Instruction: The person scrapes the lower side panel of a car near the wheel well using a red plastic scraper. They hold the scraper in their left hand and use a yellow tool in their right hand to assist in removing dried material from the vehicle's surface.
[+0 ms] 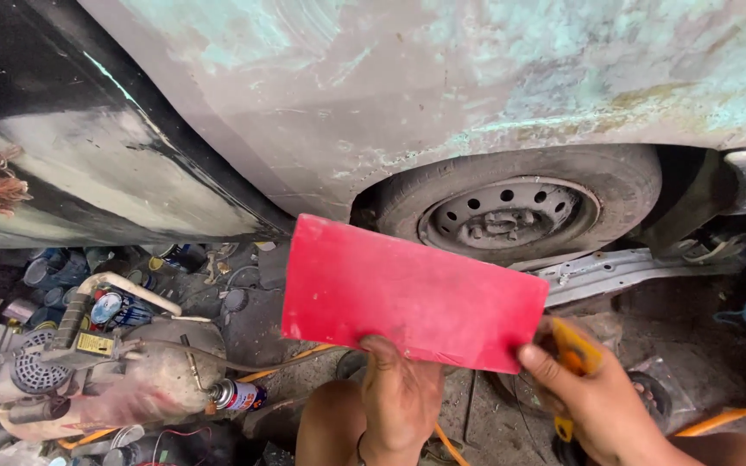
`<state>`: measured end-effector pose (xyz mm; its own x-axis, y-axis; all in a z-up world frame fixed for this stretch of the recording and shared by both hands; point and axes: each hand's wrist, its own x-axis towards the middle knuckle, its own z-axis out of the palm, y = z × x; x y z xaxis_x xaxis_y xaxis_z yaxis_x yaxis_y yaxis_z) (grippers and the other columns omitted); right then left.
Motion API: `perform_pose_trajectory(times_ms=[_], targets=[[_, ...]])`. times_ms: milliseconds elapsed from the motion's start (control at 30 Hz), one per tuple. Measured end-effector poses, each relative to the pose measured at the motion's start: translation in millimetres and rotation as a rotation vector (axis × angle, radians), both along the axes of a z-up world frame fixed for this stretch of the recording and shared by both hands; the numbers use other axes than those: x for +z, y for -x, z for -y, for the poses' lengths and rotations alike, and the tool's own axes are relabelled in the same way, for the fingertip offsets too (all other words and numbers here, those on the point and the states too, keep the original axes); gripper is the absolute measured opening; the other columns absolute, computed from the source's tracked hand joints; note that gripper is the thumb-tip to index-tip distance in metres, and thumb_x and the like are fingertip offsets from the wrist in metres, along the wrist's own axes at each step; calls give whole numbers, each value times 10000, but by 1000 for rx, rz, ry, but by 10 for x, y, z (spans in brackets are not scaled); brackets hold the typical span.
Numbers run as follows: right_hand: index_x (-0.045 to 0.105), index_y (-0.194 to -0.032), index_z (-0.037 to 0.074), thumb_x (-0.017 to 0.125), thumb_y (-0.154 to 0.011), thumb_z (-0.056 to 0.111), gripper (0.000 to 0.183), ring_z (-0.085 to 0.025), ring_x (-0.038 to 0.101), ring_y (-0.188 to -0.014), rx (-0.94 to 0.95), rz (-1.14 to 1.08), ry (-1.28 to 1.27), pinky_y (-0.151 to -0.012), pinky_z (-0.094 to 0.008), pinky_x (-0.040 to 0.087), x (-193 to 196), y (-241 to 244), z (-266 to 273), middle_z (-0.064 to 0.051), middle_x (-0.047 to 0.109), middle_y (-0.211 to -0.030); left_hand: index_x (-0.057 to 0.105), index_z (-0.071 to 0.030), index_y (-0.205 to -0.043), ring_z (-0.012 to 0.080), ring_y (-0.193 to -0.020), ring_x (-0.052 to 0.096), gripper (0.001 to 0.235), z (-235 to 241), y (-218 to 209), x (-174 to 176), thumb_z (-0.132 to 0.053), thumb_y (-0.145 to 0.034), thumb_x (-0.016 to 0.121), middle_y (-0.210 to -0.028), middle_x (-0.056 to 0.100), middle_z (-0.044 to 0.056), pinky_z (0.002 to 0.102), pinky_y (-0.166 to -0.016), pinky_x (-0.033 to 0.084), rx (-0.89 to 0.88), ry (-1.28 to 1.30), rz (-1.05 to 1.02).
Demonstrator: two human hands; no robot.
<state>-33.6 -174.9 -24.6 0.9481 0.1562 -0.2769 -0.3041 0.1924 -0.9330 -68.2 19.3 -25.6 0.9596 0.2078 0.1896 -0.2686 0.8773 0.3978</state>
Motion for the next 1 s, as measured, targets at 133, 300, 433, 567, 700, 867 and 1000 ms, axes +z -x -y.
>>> perform_pose_trajectory(times_ms=[133, 300, 433, 567, 700, 867, 1000], targets=[[753, -1133, -58, 745, -852, 50, 301, -173, 607, -934, -59, 68, 152, -840, -312, 478, 67, -46, -79, -105, 726, -1018, 443, 6, -1480, 355, -1378, 518, 597, 62, -41, -68, -424, -1073, 370, -1490, 538, 211, 534, -1184, 429, 16, -140, -67], [623, -1067, 41, 688, -931, 157, 190, -130, 385, -455, -219, 241, 99, -365, -273, 304, 111, -123, 5, -40, 453, -654, 373, -48, -1501, 275, -1216, 653, 593, 86, -153, 317, -59, -985, 665, -1289, 653, 157, 436, -1130, 521, 165, -591, -23], [637, -1084, 66, 671, -956, 231, 211, -152, 424, -459, -253, 268, 294, -397, -296, 371, 190, -204, 84, -56, 470, -609, 553, -5, -1302, 251, -943, 749, 385, 121, -220, 233, -31, -943, 690, -1160, 722, 167, 424, -807, 686, 156, -561, -169], [642, -1052, 70, 659, -989, 239, 181, -94, 465, -613, -256, 364, 371, -534, -252, 382, 157, -281, 148, -7, 538, -734, 541, 17, -1311, 297, -1048, 733, 379, 151, -279, 214, -2, -955, 674, -1201, 712, 198, 496, -845, 691, 198, -547, -85], [634, -1043, 76, 668, -977, 252, 191, -95, 459, -565, -268, 377, 432, -505, -257, 385, 177, -325, 148, -3, 501, -676, 549, 16, -1266, 283, -964, 749, 322, 169, -359, 212, -5, -965, 662, -1119, 720, 181, 470, -831, 692, 260, -602, -40], [625, -1133, 46, 657, -978, 167, 199, -107, 494, -596, -305, 449, 329, -524, -248, 419, 157, -467, 142, -32, 550, -737, 594, 1, -1221, 278, -1017, 733, 268, 182, -552, 188, -20, -966, 673, -1123, 731, 172, 446, -853, 679, 226, -552, -90], [631, -1208, 0, 655, -956, 162, 301, -135, 521, -555, -317, 471, 319, -515, -258, 431, 187, -580, 135, -68, 566, -697, 707, 11, -1135, 204, -888, 758, 245, 162, -747, 152, -35, -897, 748, -963, 787, 126, 356, -867, 656, 300, -612, -280]])
